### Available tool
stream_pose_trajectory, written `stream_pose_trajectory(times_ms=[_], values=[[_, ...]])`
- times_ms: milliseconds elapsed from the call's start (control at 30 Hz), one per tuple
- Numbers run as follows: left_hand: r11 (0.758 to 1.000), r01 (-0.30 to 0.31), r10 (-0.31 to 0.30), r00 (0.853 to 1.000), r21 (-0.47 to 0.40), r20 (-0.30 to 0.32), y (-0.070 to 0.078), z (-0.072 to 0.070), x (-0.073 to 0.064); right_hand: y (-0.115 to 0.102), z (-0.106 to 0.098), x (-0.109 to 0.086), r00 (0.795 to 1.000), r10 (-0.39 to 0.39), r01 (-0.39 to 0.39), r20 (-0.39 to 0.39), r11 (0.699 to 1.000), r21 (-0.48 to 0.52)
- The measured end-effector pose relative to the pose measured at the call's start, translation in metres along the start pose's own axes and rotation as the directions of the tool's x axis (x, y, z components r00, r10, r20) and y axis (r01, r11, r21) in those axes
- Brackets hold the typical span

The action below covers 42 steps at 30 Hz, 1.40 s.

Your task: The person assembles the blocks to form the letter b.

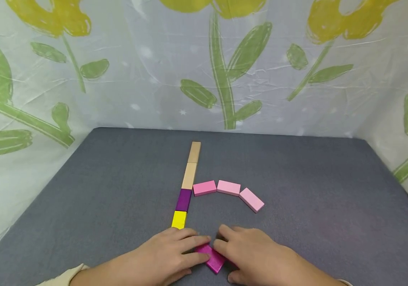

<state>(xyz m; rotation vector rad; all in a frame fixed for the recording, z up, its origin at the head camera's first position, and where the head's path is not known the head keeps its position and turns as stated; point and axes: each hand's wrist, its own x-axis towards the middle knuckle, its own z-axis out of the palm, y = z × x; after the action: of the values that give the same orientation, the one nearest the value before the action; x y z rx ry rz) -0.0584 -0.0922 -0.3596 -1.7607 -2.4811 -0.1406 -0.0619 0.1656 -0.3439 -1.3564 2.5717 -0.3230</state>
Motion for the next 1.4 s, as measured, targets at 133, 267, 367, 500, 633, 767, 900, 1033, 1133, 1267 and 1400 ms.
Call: stream_pose_trajectory(times_ms=[133, 267, 367, 500, 633, 767, 900, 1033, 1133, 1267, 1400], values=[[0.999, 0.033, -0.033, 0.997, 0.007, -0.068, -0.007, -0.001, 0.000, 0.005, -0.001, -0.003, 1.000, -0.013, 0.012, -0.023, 0.999, -0.043], [0.996, 0.079, -0.073, 0.987, 0.036, -0.146, -0.015, 0.001, -0.002, 0.010, -0.003, -0.006, 0.999, -0.003, 0.001, -0.032, 0.998, -0.062], [0.990, 0.139, -0.137, 0.983, 0.008, -0.125, -0.019, 0.000, -0.003, 0.012, -0.005, -0.007, 0.999, 0.014, -0.016, -0.033, 0.998, -0.060], [0.966, 0.251, -0.255, 0.966, -0.066, -0.050, -0.018, -0.002, -0.004, 0.014, -0.006, -0.005, 0.999, 0.033, -0.034, -0.024, 0.998, -0.049], [0.939, 0.327, -0.327, 0.945, -0.106, 0.015, -0.015, -0.003, -0.004, 0.015, -0.005, -0.004, 0.999, 0.037, -0.038, -0.025, 0.998, -0.047], [0.935, 0.342, -0.341, 0.940, -0.094, 0.029, -0.013, -0.003, -0.003, 0.014, -0.004, -0.004, 0.999, 0.050, -0.050, -0.021, 0.998, -0.044], [0.936, 0.341, -0.340, 0.940, -0.090, 0.034, -0.013, -0.002, -0.003, 0.014, -0.003, -0.004, 0.999, 0.040, -0.042, -0.034, 0.998, -0.052], [0.933, 0.338, -0.337, 0.941, -0.123, 0.028, -0.014, -0.002, -0.004, 0.014, -0.003, -0.004, 0.998, 0.011, -0.015, -0.057, 0.997, -0.071], [0.935, 0.327, -0.329, 0.944, -0.137, 0.007, -0.016, 0.000, -0.005, 0.014, -0.003, -0.003, 0.998, 0.002, -0.006, -0.056, 0.997, -0.078], [0.946, 0.297, -0.304, 0.952, -0.132, -0.041, -0.018, 0.002, -0.006, 0.015, -0.003, -0.003, 0.999, 0.003, -0.006, -0.047, 0.997, -0.076], [0.950, 0.278, -0.287, 0.957, -0.140, -0.049, -0.020, 0.001, -0.006, 0.015, -0.002, -0.004, 0.996, -0.030, 0.022, -0.087, 0.996, -0.091]])
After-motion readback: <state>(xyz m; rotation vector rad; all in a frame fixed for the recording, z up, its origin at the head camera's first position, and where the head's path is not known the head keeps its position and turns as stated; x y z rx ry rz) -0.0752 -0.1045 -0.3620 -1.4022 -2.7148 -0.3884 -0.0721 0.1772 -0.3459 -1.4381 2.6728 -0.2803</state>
